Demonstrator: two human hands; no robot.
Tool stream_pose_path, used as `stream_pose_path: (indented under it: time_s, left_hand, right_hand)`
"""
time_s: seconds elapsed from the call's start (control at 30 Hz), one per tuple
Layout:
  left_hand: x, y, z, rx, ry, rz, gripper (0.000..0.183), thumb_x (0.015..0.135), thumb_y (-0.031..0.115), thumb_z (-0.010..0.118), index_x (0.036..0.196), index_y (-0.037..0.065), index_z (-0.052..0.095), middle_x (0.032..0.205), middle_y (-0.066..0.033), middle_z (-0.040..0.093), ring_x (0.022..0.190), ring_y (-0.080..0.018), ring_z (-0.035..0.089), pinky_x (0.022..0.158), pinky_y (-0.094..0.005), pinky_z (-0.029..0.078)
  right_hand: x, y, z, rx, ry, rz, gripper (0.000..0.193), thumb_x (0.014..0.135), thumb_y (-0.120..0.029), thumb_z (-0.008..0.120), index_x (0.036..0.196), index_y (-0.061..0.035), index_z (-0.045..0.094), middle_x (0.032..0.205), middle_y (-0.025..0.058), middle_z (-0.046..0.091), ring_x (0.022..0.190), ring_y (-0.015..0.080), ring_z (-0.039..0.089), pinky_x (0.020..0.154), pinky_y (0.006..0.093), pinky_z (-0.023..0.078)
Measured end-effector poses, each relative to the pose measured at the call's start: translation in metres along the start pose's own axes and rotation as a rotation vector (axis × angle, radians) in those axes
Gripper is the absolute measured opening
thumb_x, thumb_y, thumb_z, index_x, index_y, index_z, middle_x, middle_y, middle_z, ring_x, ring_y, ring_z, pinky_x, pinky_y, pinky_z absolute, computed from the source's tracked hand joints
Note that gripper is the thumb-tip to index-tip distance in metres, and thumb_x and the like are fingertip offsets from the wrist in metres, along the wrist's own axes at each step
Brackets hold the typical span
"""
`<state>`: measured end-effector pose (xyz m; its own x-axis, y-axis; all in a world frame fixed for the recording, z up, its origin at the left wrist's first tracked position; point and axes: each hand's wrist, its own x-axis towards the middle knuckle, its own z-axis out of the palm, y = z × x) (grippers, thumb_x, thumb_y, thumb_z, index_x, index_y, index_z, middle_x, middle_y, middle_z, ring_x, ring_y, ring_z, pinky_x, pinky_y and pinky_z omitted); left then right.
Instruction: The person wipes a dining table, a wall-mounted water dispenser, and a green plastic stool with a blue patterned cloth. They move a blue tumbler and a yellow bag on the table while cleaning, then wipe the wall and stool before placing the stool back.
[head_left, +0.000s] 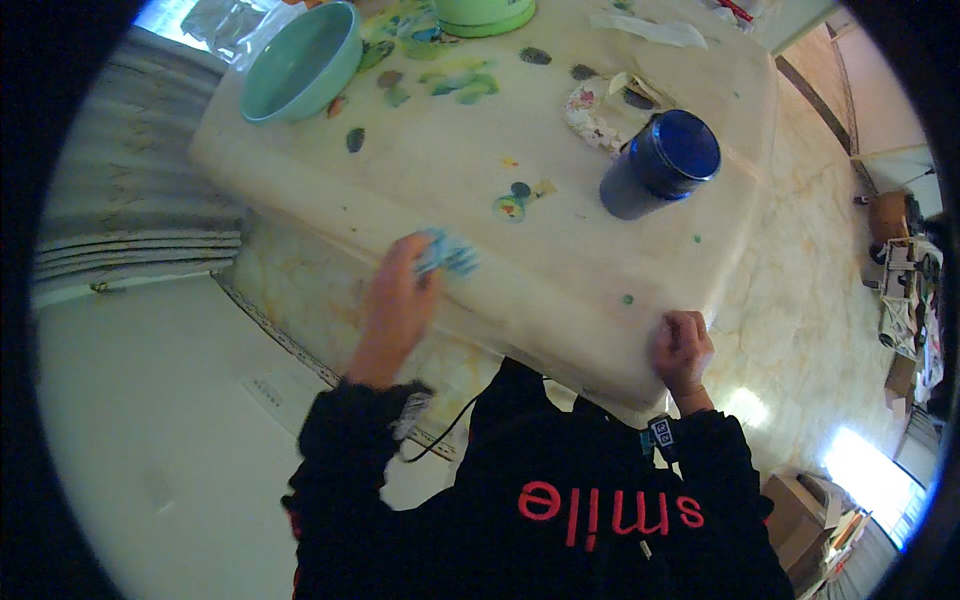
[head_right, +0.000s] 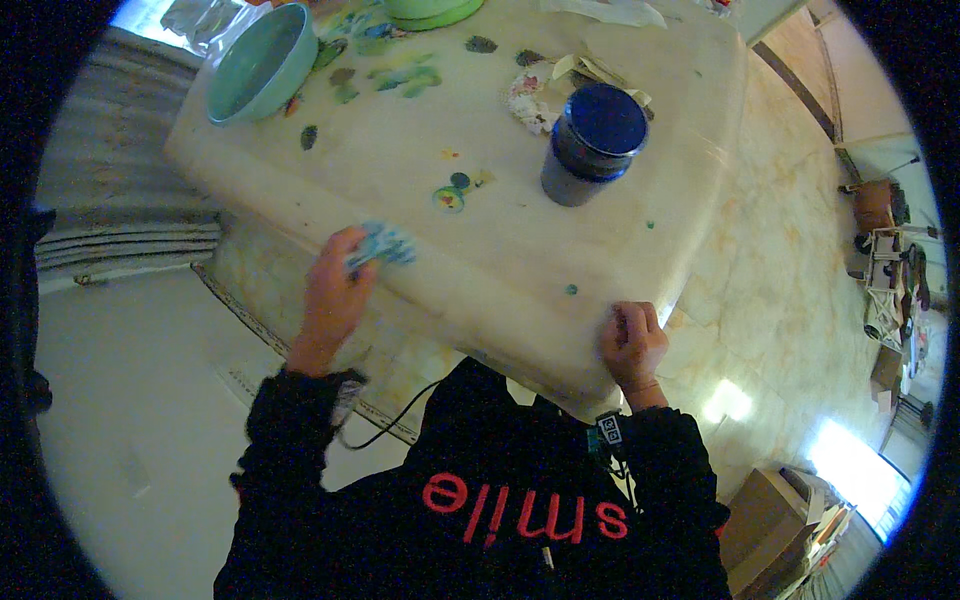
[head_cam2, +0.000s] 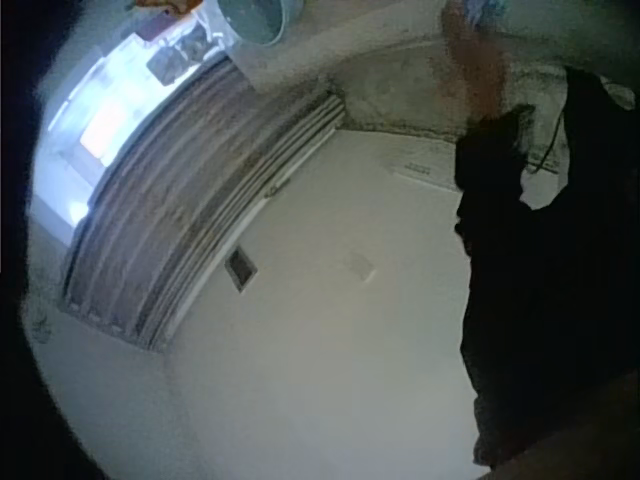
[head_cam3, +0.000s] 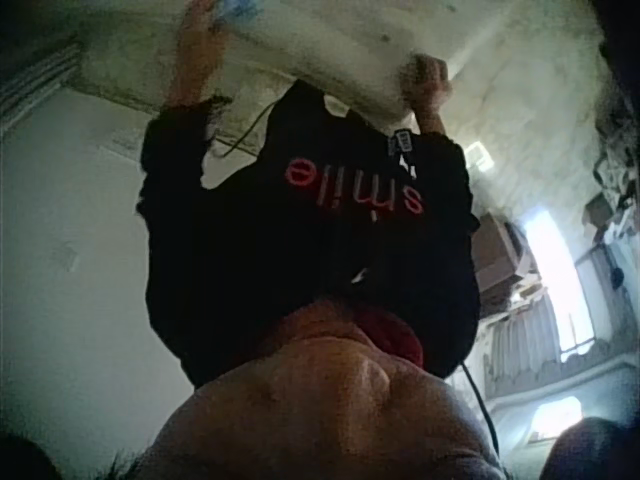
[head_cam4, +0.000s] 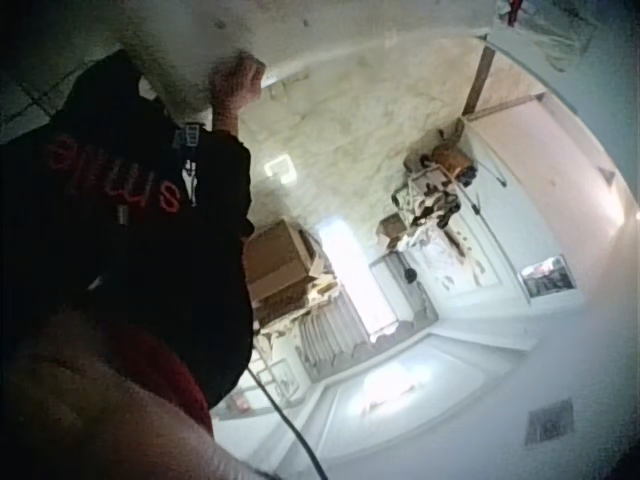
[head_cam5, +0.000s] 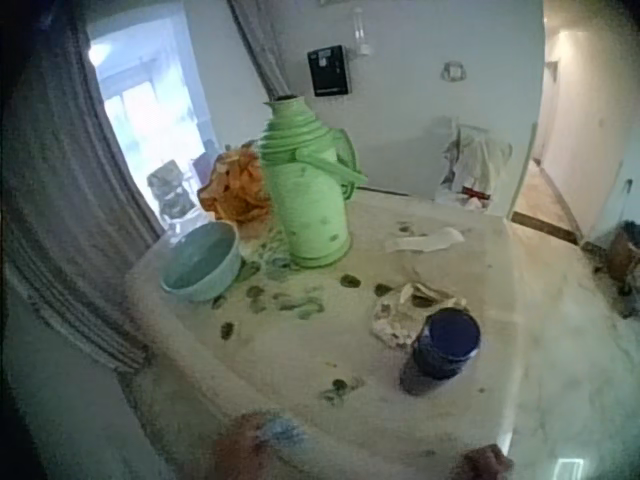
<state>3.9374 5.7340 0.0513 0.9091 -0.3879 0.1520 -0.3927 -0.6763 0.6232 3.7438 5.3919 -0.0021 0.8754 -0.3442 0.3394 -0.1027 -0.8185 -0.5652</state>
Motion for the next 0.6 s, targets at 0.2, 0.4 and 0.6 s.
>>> stream_pose_path:
  time_s: [0.2,0.4,0.6]
  left_hand:
    - [0.045,0.092,0.152,-0.114,-0.185,0.487,0.021,0.074,0.004,0.058,0.095,0.004,0.058,0.101,-0.0148,0.057,0.095,-0.0347,0.055,0.084,-0.0448,0.046]
    - [0.078,-0.009,0.131,0.055,0.131,0.327,0.023,0.070,0.005,0.058,0.092,0.005,0.062,0.094,-0.0126,0.060,0.095,-0.0307,0.055,0.083,-0.0420,0.046]
    - [0.062,-0.131,-0.045,0.506,0.181,-0.244,0.030,0.070,-0.004,0.061,0.097,0.009,0.063,0.095,-0.0146,0.061,0.089,-0.0330,0.057,0.076,-0.0412,0.048]
  right_hand:
    - [0.001,-0.005,0.000,-0.116,0.005,0.053,0.016,0.072,-0.003,0.058,0.086,-0.0101,0.060,0.076,0.0064,0.057,0.054,0.0201,0.055,0.048,0.0312,0.046]
    - [-0.002,0.000,0.003,-0.095,-0.004,0.078,0.016,0.072,-0.002,0.059,0.086,-0.0096,0.060,0.076,0.0067,0.058,0.054,0.0213,0.057,0.049,0.0324,0.047]
    - [-0.001,0.000,-0.001,0.001,0.040,0.063,0.015,0.072,-0.001,0.060,0.086,-0.0076,0.060,0.075,0.0083,0.056,0.054,0.0210,0.056,0.049,0.0313,0.045]
